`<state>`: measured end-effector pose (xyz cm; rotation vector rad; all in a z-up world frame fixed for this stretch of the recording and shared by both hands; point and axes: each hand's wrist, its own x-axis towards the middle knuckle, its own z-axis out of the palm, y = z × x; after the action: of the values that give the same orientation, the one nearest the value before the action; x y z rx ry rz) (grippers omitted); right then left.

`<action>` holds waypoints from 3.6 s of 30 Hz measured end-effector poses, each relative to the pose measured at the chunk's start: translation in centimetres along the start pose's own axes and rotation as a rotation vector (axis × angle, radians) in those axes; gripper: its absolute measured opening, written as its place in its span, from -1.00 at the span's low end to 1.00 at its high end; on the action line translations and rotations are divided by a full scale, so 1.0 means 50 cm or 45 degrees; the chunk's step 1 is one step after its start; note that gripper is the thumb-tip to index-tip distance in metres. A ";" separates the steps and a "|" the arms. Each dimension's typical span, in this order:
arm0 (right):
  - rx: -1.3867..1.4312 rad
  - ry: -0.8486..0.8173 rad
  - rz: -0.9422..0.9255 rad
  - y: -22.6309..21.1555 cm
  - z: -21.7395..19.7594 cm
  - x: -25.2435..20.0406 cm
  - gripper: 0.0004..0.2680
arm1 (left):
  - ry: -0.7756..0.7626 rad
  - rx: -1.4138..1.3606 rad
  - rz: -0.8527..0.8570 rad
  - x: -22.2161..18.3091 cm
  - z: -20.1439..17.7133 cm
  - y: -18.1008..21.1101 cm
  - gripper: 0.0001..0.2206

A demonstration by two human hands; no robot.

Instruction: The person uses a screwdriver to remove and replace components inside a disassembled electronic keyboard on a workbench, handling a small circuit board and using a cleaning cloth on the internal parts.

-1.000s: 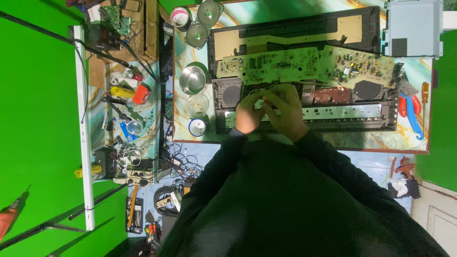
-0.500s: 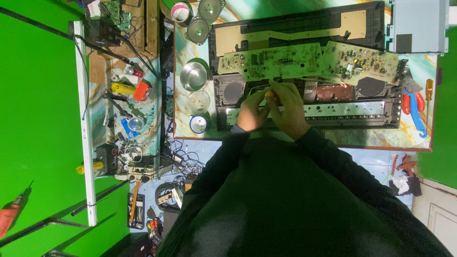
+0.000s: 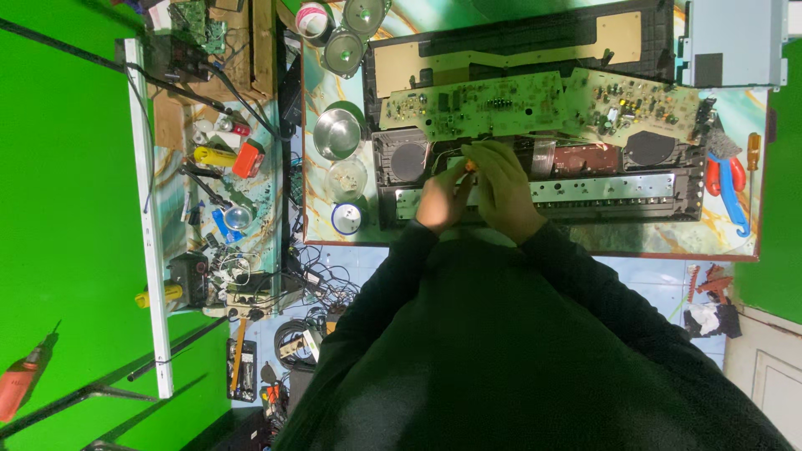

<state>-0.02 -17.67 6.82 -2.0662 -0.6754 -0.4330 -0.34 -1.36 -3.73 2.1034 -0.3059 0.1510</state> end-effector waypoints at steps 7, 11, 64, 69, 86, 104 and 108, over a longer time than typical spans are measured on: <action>0.113 -0.096 0.140 0.013 0.020 -0.010 -0.68 | -0.270 0.192 -0.146 -0.008 0.058 -0.095 -0.84; 0.070 -0.032 0.102 0.016 0.020 -0.010 -0.67 | -0.008 0.143 0.042 -0.027 0.046 -0.086 -0.82; -0.118 -0.481 0.579 0.245 0.153 -0.178 -0.80 | -0.471 0.548 0.149 0.019 0.109 -0.260 -0.89; -0.280 -0.735 0.659 0.273 0.159 -0.192 -0.78 | -0.591 0.595 0.089 0.023 0.122 -0.279 -0.90; 0.219 -0.327 0.529 0.164 0.103 -0.115 -0.90 | -0.208 0.446 0.060 -0.014 0.047 -0.142 -0.75; -0.114 -0.819 -0.010 0.171 0.212 -0.192 -0.87 | -0.041 -0.303 0.140 -0.085 -0.092 0.070 -0.89; 0.139 -0.745 0.037 0.123 0.234 -0.192 -0.88 | -0.002 -0.290 0.160 -0.119 -0.122 0.077 -0.87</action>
<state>-3.26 -13.49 -8.65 -2.0984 -0.9807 0.2389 -7.04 2.87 1.28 1.8592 -0.4360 0.1804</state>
